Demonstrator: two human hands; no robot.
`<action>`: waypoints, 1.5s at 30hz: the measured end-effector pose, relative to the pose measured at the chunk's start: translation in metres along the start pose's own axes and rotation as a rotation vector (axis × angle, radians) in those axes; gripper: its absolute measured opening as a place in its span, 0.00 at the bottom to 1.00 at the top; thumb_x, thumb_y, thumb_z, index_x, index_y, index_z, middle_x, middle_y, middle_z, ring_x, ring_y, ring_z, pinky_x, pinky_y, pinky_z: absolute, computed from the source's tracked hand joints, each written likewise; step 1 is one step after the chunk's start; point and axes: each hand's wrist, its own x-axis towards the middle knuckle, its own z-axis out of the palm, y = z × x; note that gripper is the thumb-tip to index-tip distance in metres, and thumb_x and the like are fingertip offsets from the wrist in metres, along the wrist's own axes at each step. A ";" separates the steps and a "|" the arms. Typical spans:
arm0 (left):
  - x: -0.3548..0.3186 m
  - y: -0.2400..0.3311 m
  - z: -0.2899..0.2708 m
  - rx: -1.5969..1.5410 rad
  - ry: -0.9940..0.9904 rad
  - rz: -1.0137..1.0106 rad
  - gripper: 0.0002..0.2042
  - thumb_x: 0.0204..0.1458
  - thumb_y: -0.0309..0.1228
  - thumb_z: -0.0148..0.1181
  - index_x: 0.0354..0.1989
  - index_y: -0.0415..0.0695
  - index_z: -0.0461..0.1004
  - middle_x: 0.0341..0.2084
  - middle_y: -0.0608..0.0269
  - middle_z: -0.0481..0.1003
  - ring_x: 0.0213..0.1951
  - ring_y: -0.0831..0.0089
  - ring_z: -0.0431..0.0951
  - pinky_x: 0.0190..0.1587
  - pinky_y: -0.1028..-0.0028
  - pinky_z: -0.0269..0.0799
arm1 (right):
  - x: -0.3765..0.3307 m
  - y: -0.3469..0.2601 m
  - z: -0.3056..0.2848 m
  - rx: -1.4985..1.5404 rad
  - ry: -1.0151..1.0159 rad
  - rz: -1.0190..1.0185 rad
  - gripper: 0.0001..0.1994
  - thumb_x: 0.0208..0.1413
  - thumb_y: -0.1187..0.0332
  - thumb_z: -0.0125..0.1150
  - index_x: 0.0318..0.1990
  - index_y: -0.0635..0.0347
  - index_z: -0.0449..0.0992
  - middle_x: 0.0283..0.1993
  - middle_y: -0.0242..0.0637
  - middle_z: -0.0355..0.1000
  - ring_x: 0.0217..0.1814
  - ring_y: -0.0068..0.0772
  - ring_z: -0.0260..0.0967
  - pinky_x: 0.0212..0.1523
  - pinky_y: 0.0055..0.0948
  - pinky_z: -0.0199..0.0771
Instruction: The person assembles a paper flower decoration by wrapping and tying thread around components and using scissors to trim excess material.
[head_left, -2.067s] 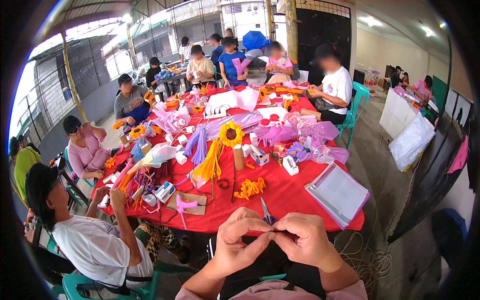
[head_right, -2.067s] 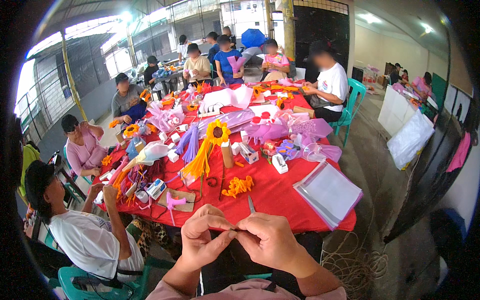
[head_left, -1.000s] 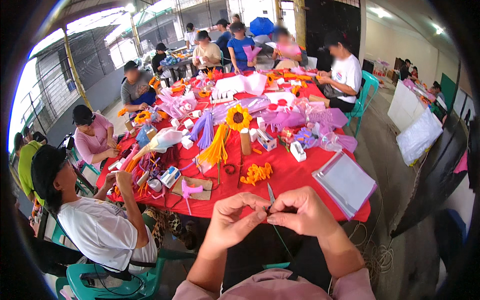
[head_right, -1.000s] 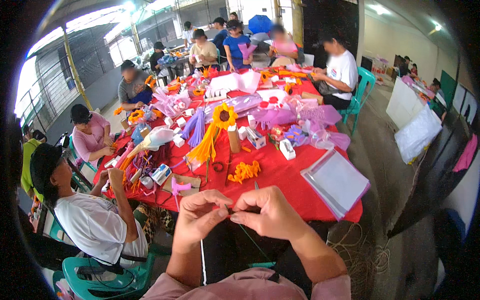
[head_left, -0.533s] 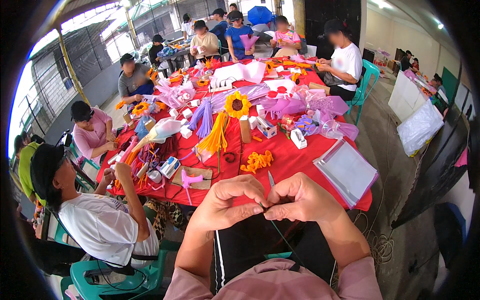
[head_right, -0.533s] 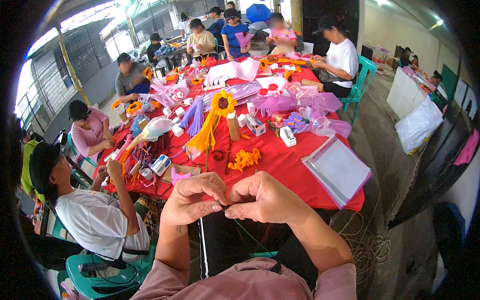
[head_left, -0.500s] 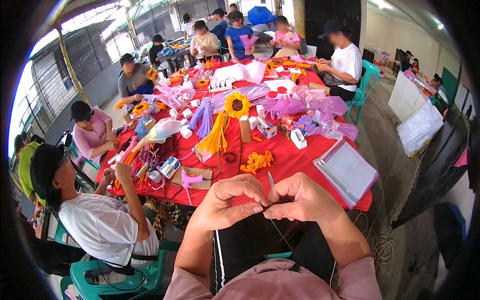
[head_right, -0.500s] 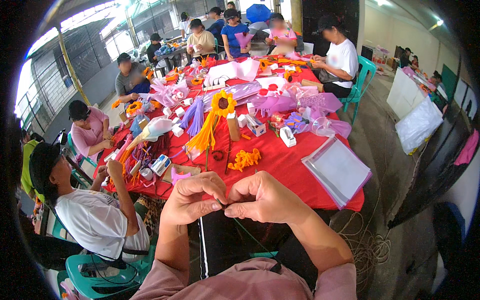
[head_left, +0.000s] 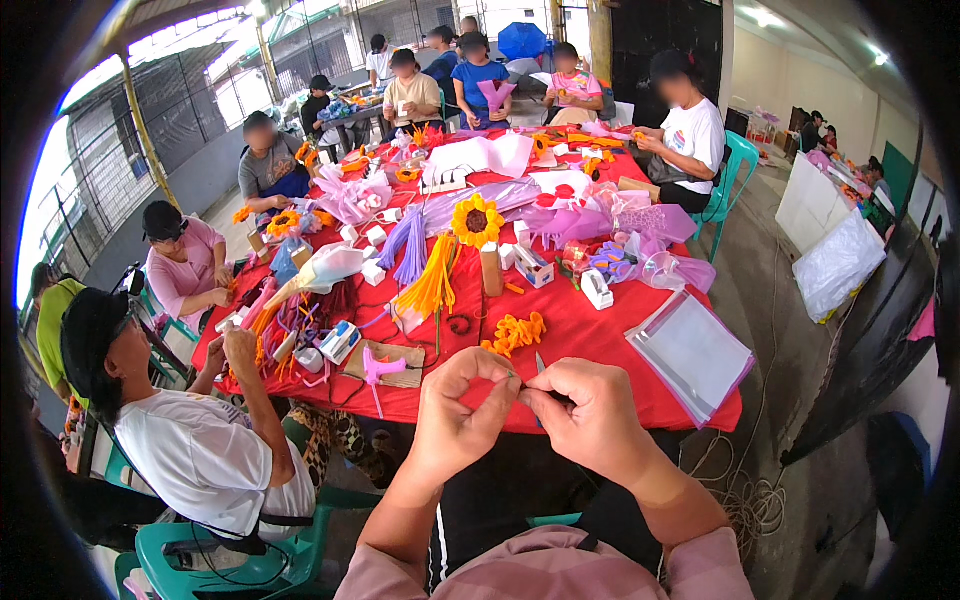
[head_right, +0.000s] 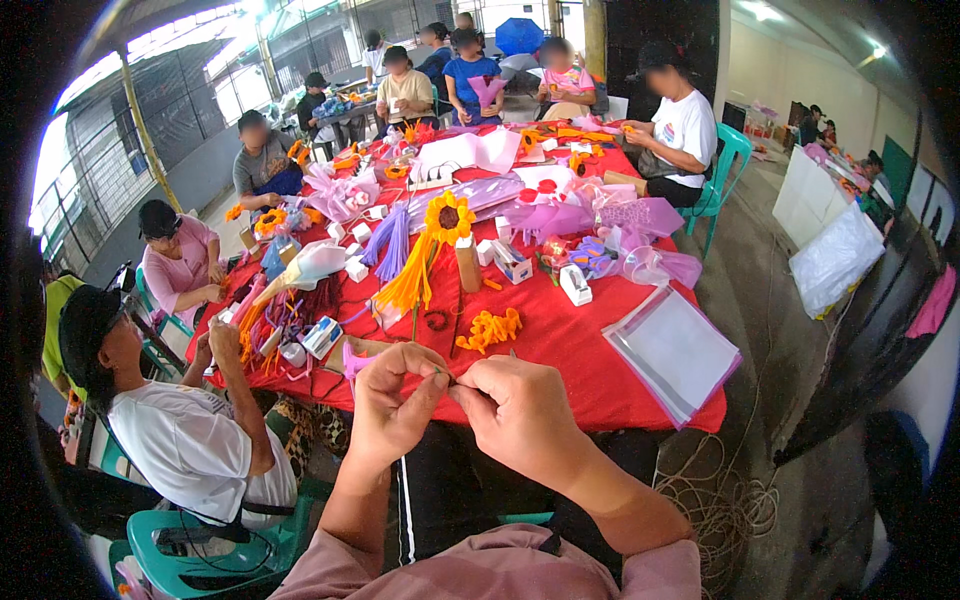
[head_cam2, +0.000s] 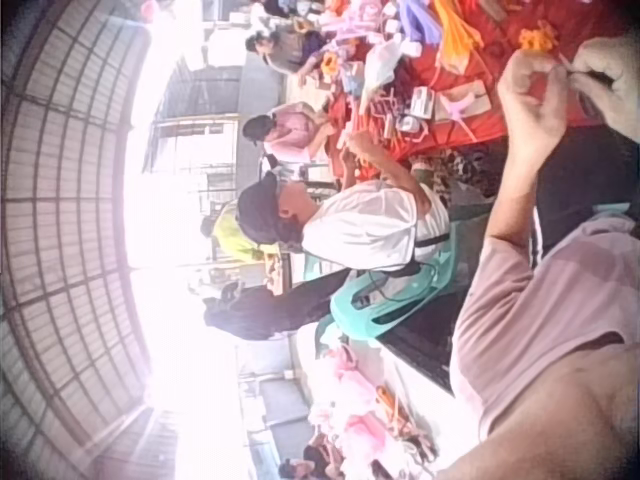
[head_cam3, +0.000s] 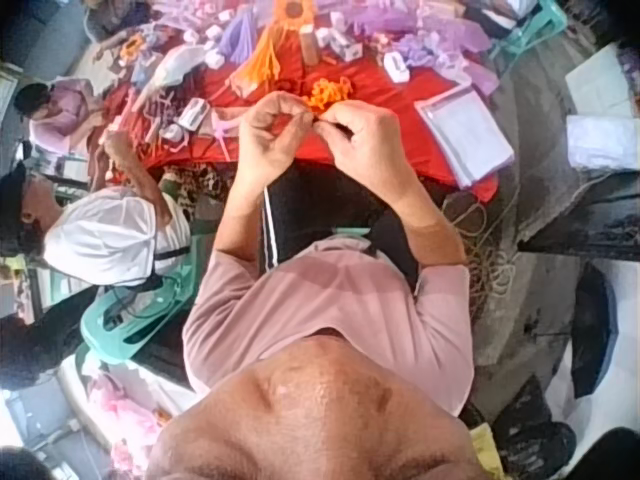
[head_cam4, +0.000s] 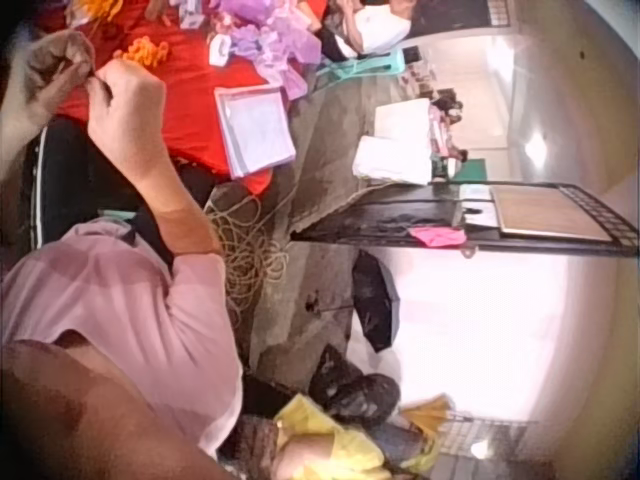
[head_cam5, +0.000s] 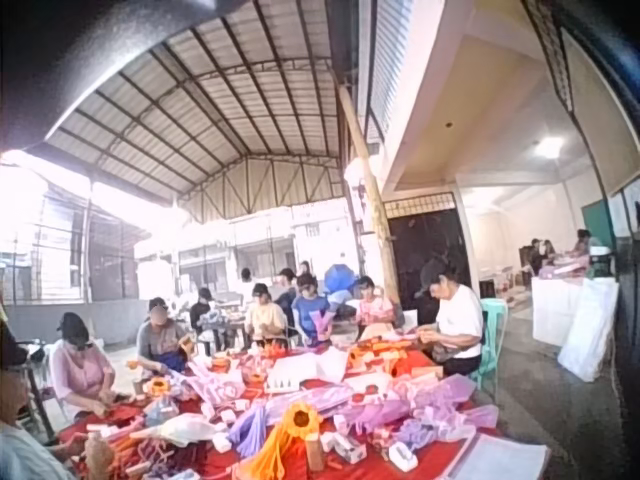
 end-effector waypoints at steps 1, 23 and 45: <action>0.000 -0.001 0.003 0.006 0.034 0.005 0.06 0.46 0.15 0.57 0.24 0.37 0.67 0.25 0.63 0.73 0.30 0.77 0.72 0.35 0.77 0.68 | 0.000 0.001 0.002 -0.030 0.031 -0.029 0.06 0.44 0.77 0.64 0.24 0.64 0.72 0.22 0.44 0.70 0.24 0.45 0.70 0.23 0.36 0.66; 0.013 0.006 -0.025 -0.428 -0.458 -0.020 0.07 0.47 0.17 0.61 0.35 0.37 0.79 0.29 0.60 0.76 0.34 0.72 0.74 0.38 0.74 0.68 | 0.016 0.005 -0.030 0.736 -0.606 0.413 0.04 0.48 0.75 0.66 0.26 0.64 0.77 0.22 0.29 0.72 0.18 0.14 0.65 0.18 0.15 0.61; 0.013 -0.013 -0.020 -0.263 -0.129 -0.120 0.03 0.49 0.19 0.62 0.28 0.37 0.74 0.27 0.65 0.75 0.32 0.81 0.73 0.38 0.79 0.68 | 0.014 0.012 0.000 0.276 -0.157 0.172 0.05 0.47 0.76 0.65 0.25 0.67 0.74 0.20 0.39 0.70 0.20 0.19 0.65 0.21 0.26 0.62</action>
